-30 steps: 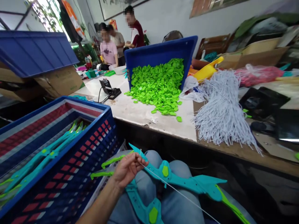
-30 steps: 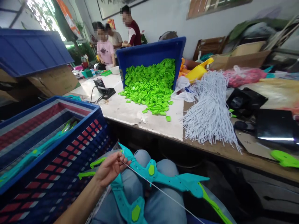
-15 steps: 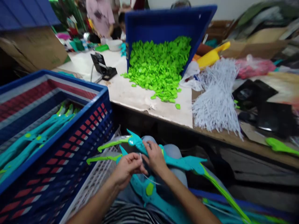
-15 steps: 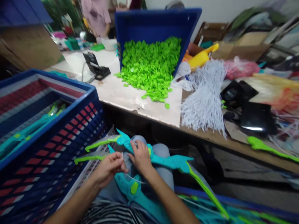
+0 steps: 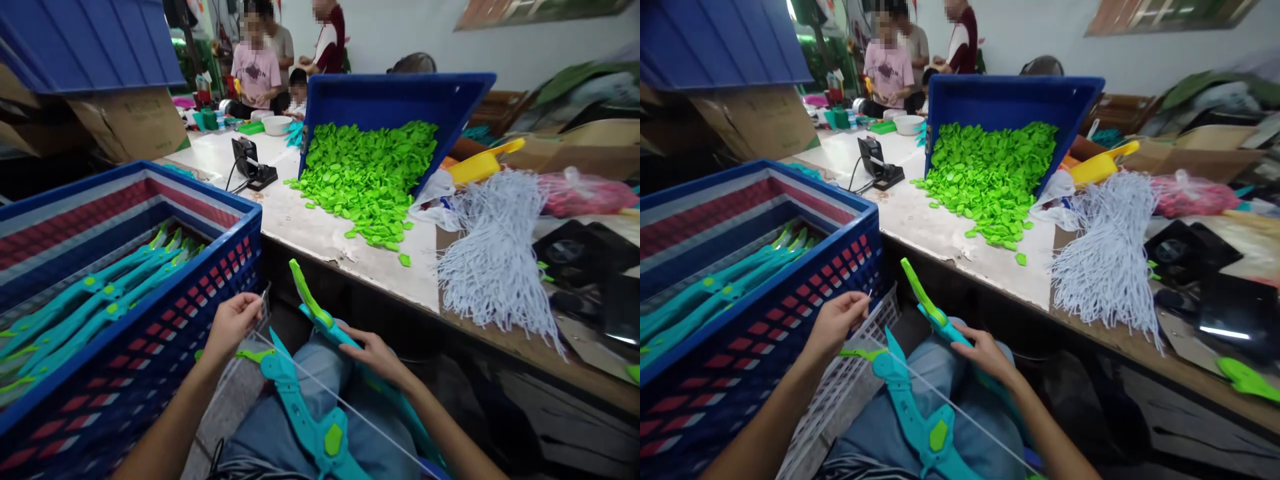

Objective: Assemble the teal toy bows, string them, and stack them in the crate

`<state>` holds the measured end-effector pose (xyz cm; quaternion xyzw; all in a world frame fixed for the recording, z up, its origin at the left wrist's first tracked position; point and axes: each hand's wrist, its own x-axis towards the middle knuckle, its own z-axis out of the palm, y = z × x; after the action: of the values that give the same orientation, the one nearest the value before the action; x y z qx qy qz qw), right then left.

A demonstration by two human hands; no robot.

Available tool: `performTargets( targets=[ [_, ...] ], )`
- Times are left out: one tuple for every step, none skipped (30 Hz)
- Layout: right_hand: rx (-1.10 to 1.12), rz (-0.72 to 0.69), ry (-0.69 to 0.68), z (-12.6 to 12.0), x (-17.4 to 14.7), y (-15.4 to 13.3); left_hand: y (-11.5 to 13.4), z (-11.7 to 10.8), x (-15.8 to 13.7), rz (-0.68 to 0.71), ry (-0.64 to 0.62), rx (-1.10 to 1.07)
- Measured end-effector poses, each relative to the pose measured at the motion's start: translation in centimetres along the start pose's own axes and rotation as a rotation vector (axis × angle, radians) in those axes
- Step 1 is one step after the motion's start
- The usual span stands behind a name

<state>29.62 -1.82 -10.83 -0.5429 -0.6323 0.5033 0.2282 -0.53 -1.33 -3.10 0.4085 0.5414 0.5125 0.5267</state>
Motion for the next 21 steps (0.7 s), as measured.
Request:
performTargets(
  targets=[
    [0.013,0.010,0.011,0.1,0.0,-0.1,0.2,0.3,0.7,0.016,-0.010,0.031],
    [0.022,0.017,0.021,0.3,-0.1,-0.2,0.5,0.7,1.3,0.037,-0.024,0.065],
    [0.026,0.024,0.029,0.4,-0.1,-0.3,0.8,1.1,1.9,0.065,-0.040,0.105],
    [0.028,0.030,0.036,0.5,-0.2,-0.4,1.0,1.5,2.5,0.100,-0.054,0.149],
    [0.026,0.036,0.042,0.6,-0.3,-0.5,1.3,2.0,3.0,0.135,-0.071,0.197],
    [0.022,0.043,0.048,0.6,-0.4,-0.5,1.5,2.4,3.5,0.168,-0.087,0.244],
    [0.017,0.050,0.051,0.6,-0.4,-0.6,1.7,2.8,4.0,0.196,-0.102,0.288],
    [0.012,0.056,0.054,0.6,-0.5,-0.7,1.8,3.2,4.3,0.218,-0.116,0.326],
    [0.008,0.058,0.056,0.7,-0.5,-0.7,1.9,3.6,4.7,0.234,-0.126,0.359],
    [0.005,0.058,0.057,0.7,-0.5,-0.7,2.0,3.8,5.0,0.247,-0.132,0.388],
    [0.003,0.054,0.059,0.7,-0.5,-0.6,2.0,4.0,5.2,0.258,-0.134,0.414],
    [0.002,0.049,0.060,0.7,-0.6,-0.6,2.1,4.2,5.4,0.269,-0.132,0.438],
    [0.001,0.045,0.060,0.7,-0.6,-0.6,2.2,4.3,5.6,0.280,-0.133,0.460],
    [0.000,0.042,0.060,0.7,-0.6,-0.5,2.2,4.4,5.7,0.291,-0.138,0.480],
    [0.000,0.038,0.058,0.7,-0.6,-0.4,2.3,4.4,5.9,0.301,-0.144,0.499],
    [-0.001,0.033,0.056,0.7,-0.6,-0.3,2.4,4.4,5.9,0.311,-0.149,0.518],
    [-0.002,0.025,0.055,0.7,-0.5,-0.3,2.5,4.4,6.0,0.318,-0.150,0.535],
    [-0.002,0.016,0.055,0.7,-0.5,-0.2,2.5,4.4,6.1,0.324,-0.145,0.550],
    [-0.004,0.005,0.056,0.7,-0.4,-0.1,2.6,4.4,6.2,0.329,-0.137,0.559],
    [-0.008,-0.004,0.056,0.8,-0.4,0.1,2.5,4.5,6.3,0.333,-0.128,0.559],
    [-0.016,-0.012,0.056,0.8,-0.3,0.2,2.5,4.5,6.4,0.336,-0.123,0.545]
  ],
)
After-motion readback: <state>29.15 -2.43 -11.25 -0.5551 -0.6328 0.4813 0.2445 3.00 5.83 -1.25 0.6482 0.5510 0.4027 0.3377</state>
